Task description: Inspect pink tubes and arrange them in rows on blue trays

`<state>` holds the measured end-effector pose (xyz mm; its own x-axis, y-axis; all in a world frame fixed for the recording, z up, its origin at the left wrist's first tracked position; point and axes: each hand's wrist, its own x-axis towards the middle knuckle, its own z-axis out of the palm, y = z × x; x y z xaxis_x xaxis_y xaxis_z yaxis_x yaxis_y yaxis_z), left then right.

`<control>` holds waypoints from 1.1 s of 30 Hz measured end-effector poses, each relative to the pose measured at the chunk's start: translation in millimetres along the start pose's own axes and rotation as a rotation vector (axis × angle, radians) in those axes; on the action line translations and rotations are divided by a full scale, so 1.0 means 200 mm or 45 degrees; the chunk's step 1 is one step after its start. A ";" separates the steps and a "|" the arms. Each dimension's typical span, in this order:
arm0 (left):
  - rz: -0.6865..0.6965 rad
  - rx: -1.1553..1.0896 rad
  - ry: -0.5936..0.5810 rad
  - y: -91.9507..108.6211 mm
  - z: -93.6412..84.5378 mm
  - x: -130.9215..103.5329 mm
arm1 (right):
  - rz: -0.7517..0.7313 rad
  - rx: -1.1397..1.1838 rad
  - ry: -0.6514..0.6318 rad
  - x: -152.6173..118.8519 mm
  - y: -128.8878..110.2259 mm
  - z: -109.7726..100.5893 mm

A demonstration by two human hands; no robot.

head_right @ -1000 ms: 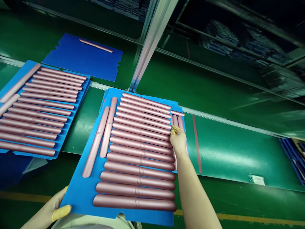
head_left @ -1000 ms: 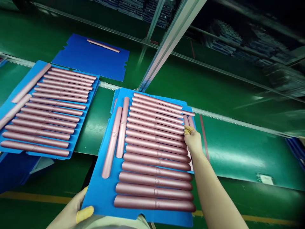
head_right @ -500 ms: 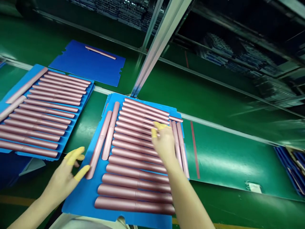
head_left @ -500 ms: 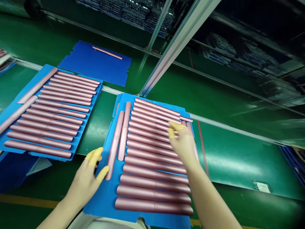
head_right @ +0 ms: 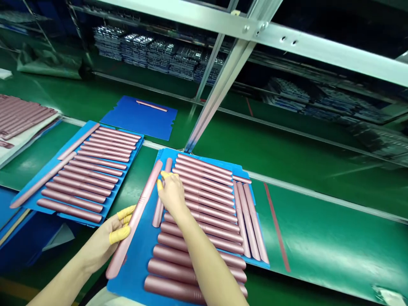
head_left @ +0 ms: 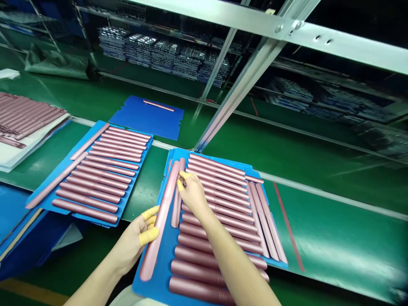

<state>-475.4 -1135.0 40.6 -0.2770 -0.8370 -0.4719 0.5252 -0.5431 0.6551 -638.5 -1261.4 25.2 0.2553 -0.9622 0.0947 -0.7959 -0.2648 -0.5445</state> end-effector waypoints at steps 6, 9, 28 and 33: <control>0.046 -0.248 -0.081 0.06 0.04 -0.20 | 0.086 1.184 -0.199 -0.33 -0.28 -0.14; 0.031 -0.261 -0.107 0.08 0.05 -0.23 | 0.003 1.139 -0.167 -0.42 -0.38 -0.21; -0.160 -0.563 -0.148 0.16 0.04 -0.28 | 0.151 1.148 0.056 -0.37 -0.36 -0.18; -0.142 -0.677 -0.271 0.18 0.05 -0.27 | -0.007 0.981 -0.002 -0.40 -0.52 -0.23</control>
<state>-449.9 -1109.8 94.5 -0.4803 -0.8016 -0.3561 0.8002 -0.5667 0.1963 -601.7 -1160.5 112.0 0.2593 -0.9607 0.0987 -0.1872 -0.1502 -0.9708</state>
